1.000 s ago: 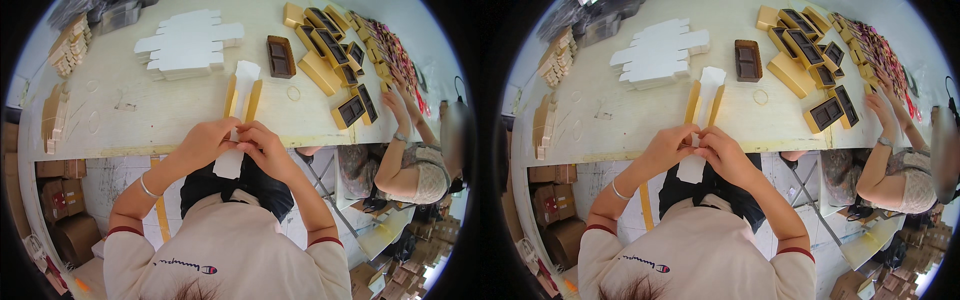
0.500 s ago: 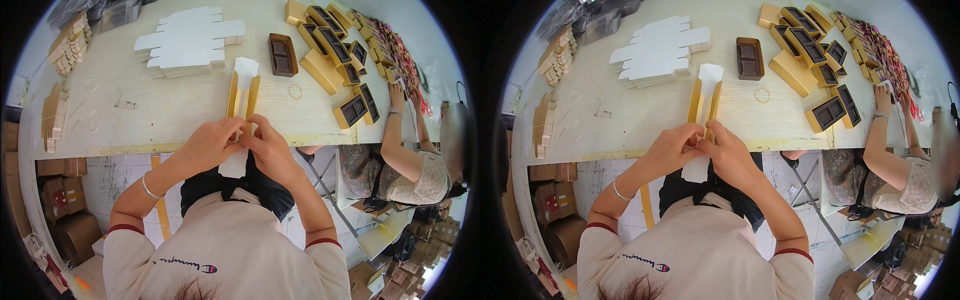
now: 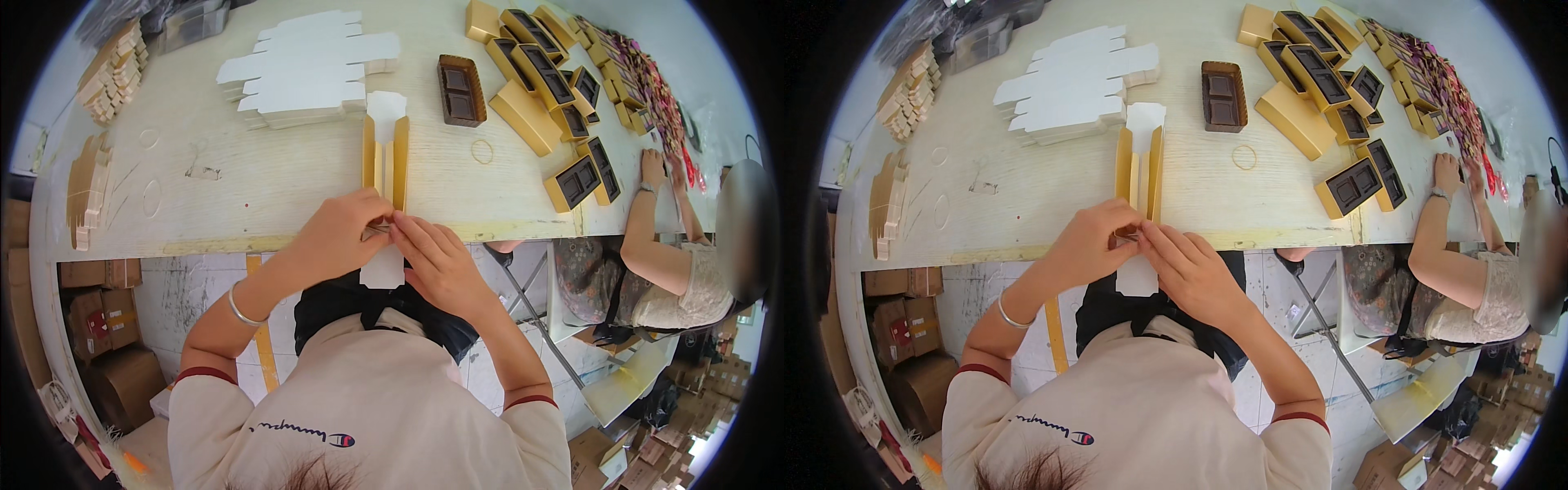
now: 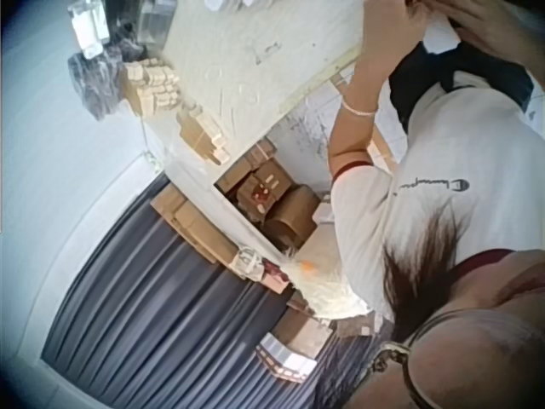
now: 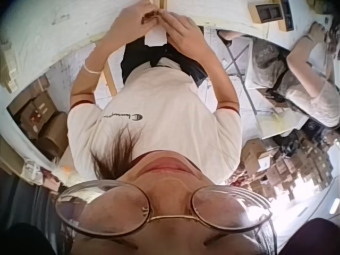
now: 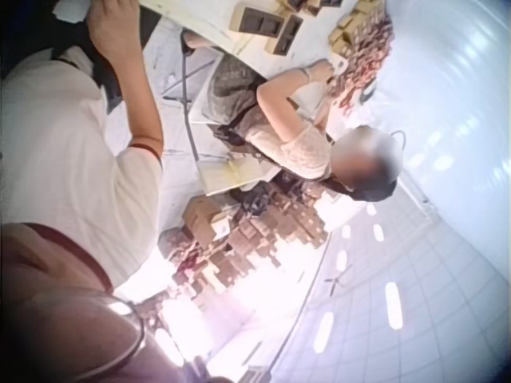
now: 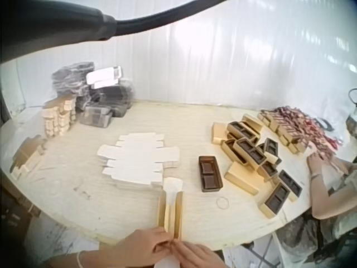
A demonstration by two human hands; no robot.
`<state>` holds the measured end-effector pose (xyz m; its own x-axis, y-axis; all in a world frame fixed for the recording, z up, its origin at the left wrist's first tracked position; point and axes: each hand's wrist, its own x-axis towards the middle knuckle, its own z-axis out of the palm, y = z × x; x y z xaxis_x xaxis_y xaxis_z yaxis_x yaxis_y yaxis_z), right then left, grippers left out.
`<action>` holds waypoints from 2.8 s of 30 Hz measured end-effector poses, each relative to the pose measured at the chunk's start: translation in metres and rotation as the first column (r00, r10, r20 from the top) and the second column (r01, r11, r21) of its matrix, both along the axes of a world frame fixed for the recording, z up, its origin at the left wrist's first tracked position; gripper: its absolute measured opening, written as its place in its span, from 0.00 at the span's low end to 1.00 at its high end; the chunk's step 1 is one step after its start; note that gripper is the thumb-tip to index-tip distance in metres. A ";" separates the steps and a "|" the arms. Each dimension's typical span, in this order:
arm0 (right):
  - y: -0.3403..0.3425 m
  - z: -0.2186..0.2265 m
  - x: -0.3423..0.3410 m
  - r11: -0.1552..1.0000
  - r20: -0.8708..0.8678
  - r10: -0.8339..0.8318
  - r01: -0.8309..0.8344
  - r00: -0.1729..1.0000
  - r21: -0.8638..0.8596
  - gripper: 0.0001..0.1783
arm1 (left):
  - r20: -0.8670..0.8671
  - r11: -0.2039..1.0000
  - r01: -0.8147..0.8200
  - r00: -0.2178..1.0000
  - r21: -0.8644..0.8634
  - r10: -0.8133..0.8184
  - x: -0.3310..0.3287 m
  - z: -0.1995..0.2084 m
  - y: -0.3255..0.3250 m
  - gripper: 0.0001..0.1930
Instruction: The person folds flat cardboard pieces into small rectangular boxes and inserts black plastic trays into them. They repeat this process multiple times, stacking the finished boxes on the table.
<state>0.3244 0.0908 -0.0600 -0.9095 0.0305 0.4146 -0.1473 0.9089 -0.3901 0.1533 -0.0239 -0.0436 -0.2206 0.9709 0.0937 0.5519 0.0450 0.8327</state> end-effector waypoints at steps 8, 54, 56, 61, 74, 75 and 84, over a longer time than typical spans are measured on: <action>0.011 -0.017 -0.023 0.920 -0.182 -0.017 -0.056 0.983 -0.388 0.15 | 0.466 0.964 0.179 0.882 -0.198 -0.068 -0.026 0.007 -0.007 0.14; 0.019 0.020 -0.036 0.957 0.385 0.059 0.057 0.921 -0.284 0.16 | -0.381 0.988 0.065 0.918 -0.138 -0.113 -0.017 0.007 0.002 0.05; 0.027 0.023 -0.030 0.959 0.282 0.036 0.046 0.959 -0.279 0.15 | -0.359 0.966 0.197 0.900 -0.170 -0.247 -0.038 0.023 -0.001 0.05; 0.034 0.016 -0.030 0.982 0.014 -0.150 0.147 0.989 0.118 0.13 | -0.626 0.974 0.214 0.749 -0.080 -0.216 -0.047 0.044 -0.007 0.11; 0.032 0.014 -0.014 0.998 0.004 -0.039 0.039 0.999 -0.048 0.26 | -0.698 0.978 0.167 0.715 0.122 -0.036 -0.046 0.008 -0.021 0.11; 0.030 0.010 -0.015 0.999 0.034 0.039 -0.038 0.999 -0.022 0.25 | -0.733 0.967 0.168 0.680 0.191 0.027 -0.045 0.011 -0.019 0.11; 0.027 0.014 -0.035 0.996 0.188 0.089 -0.085 0.978 -0.030 0.10 | -0.058 0.994 0.077 0.996 0.081 -0.073 -0.024 -0.019 -0.040 0.11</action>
